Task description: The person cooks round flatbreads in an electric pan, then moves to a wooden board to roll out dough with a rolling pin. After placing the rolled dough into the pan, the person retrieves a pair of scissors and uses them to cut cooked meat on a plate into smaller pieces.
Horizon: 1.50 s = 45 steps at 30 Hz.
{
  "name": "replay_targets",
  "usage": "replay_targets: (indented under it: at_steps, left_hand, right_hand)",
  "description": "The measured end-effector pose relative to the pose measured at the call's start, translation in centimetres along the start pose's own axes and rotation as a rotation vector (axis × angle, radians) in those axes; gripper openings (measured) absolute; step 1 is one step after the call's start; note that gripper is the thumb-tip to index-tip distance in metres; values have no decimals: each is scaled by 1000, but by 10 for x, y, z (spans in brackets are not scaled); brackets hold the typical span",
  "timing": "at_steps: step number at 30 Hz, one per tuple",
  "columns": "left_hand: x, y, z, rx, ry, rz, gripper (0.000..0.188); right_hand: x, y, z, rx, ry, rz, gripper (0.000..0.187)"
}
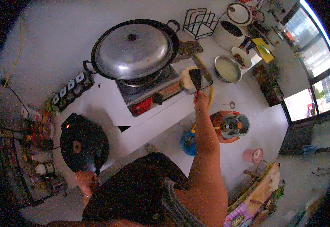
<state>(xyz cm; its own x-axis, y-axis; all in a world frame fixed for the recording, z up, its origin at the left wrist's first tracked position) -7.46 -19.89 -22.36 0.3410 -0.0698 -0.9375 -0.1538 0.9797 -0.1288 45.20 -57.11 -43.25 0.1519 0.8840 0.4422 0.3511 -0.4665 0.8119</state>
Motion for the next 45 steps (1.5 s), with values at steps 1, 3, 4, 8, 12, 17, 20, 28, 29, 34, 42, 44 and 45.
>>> replay_targets:
  at_steps: [1, 3, 4, 8, 12, 17, 20, 28, 29, 34, 42, 44, 45]
  left_hand:
    - [-1, -6, 5, 21, -34, -6, 15]
    - [-3, -14, 10, 55, -77, -24, 14]
    - [-5, -16, 10, 57, -85, -23, 14]
    - [-12, -32, 15, 136, -132, -60, 14]
    - [-8, -44, 11, 277, -176, -158, 13]
    - [7, -87, -2, 375, -87, -278, 14]
    - [28, -124, -8, 494, -2, -375, 8]
    - [58, -274, -9, 770, 129, -409, 9]
    - [62, -302, -7, 793, 131, -412, 9]
    - [111, -453, 3, 979, 191, -491, 11]
    - [143, -736, 8, 1438, 243, -676, 11]
    - [158, -784, 18, 1518, 258, -670, 11]
    - [167, -810, 23, 1563, 298, -672, 11]
  right_hand:
    - [-1, 0, 3, 14, -21, -28, 16]
    - [-7, -1, 3, 90, -2, -148, 26]
    - [4, -2, -8, 116, 1, -175, 29]
    - [-16, -3, -43, 130, -85, -146, 37]
    - [-100, -31, -104, 76, 116, -5, 30]
    - [-215, -84, -262, 396, -162, -382, 27]
    - [-307, -111, -341, 537, -171, -666, 32]
    - [-435, -95, -419, 468, -283, -477, 36]
    - [-457, -89, -422, 418, -295, -557, 35]
    - [-550, -34, -440, 260, -399, -793, 38]
    - [-708, 54, -478, 183, -704, -775, 34]
    - [-731, 79, -479, 129, -760, -797, 33]
    - [-746, 87, -479, 119, -797, -804, 32]
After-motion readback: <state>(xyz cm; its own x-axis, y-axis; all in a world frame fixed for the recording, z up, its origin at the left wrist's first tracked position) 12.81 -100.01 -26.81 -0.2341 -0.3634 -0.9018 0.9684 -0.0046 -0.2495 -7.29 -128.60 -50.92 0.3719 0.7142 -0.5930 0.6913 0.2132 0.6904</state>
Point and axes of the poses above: each hand's wrist, its own z-axis towards the middle knuckle, its own x-axis out of the palm, y = z × x, the point moved 4 cm from there along z, towards the middle knuckle, and after that the axes turned 2 degrees about y, right-handed, at the moved point
